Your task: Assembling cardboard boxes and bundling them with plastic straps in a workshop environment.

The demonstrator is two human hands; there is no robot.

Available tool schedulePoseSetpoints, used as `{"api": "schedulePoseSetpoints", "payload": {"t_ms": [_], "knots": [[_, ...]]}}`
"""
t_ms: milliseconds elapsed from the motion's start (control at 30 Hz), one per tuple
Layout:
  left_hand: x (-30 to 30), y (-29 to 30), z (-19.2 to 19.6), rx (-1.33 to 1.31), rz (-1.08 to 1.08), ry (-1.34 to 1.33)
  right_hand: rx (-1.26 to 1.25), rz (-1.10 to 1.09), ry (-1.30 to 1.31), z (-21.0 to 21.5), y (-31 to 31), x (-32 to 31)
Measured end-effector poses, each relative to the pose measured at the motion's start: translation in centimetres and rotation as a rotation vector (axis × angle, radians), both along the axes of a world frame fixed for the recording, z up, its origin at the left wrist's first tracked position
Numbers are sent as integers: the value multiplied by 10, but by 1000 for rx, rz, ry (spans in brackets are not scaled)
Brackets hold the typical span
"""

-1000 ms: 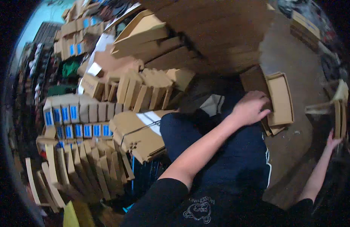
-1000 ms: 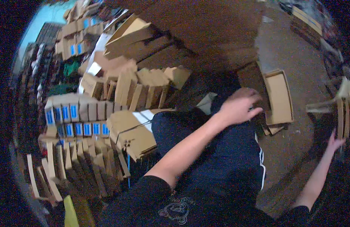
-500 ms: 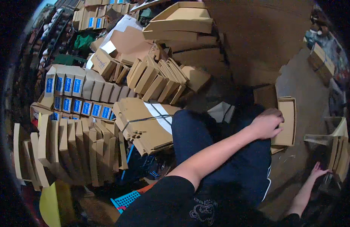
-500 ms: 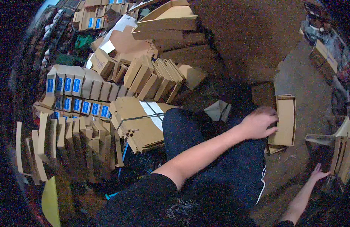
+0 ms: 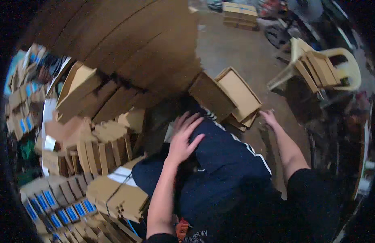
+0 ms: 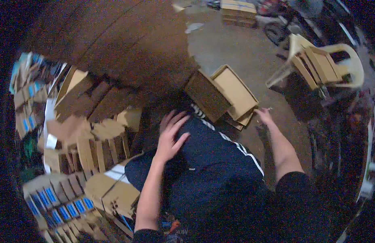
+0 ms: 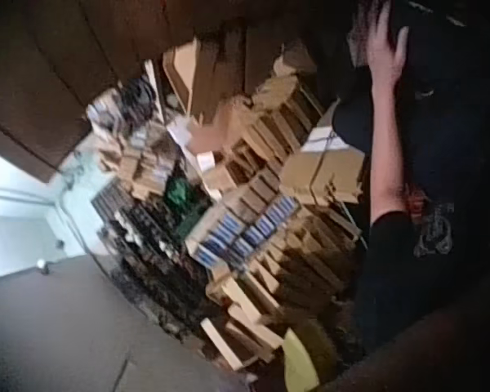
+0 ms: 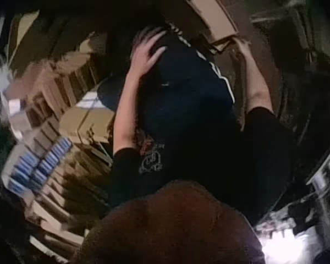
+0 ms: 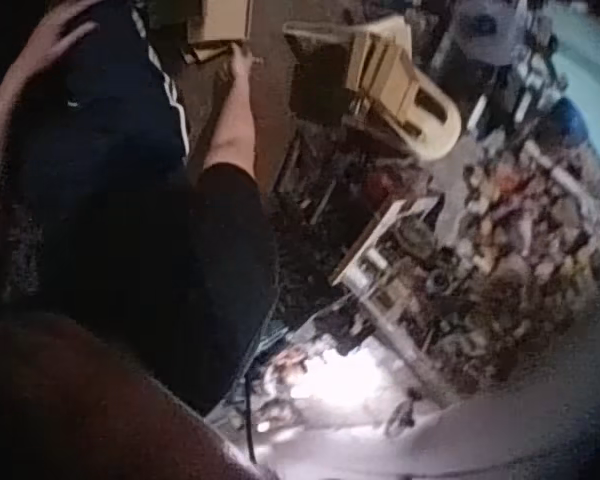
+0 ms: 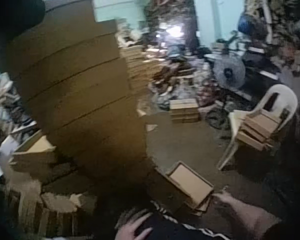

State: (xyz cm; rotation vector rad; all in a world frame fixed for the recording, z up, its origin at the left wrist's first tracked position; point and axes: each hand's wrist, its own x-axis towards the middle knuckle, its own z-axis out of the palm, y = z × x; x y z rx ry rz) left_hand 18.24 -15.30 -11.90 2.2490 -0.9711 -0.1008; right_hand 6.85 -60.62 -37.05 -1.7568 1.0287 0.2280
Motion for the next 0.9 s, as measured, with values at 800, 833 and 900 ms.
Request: {"api": "schedulePoseSetpoints", "payload": {"t_ms": [800, 833, 900], "knots": [[-21, 7, -74, -200, 238, -89, -126, 185, 166, -95, 143, 129], [-21, 7, -75, -214, 249, -72, -137, 196, 206, -91, 140, 136], [-22, 2, -73, -224, 256, -49, -146, 205, 252, -93, 134, 135]]}}
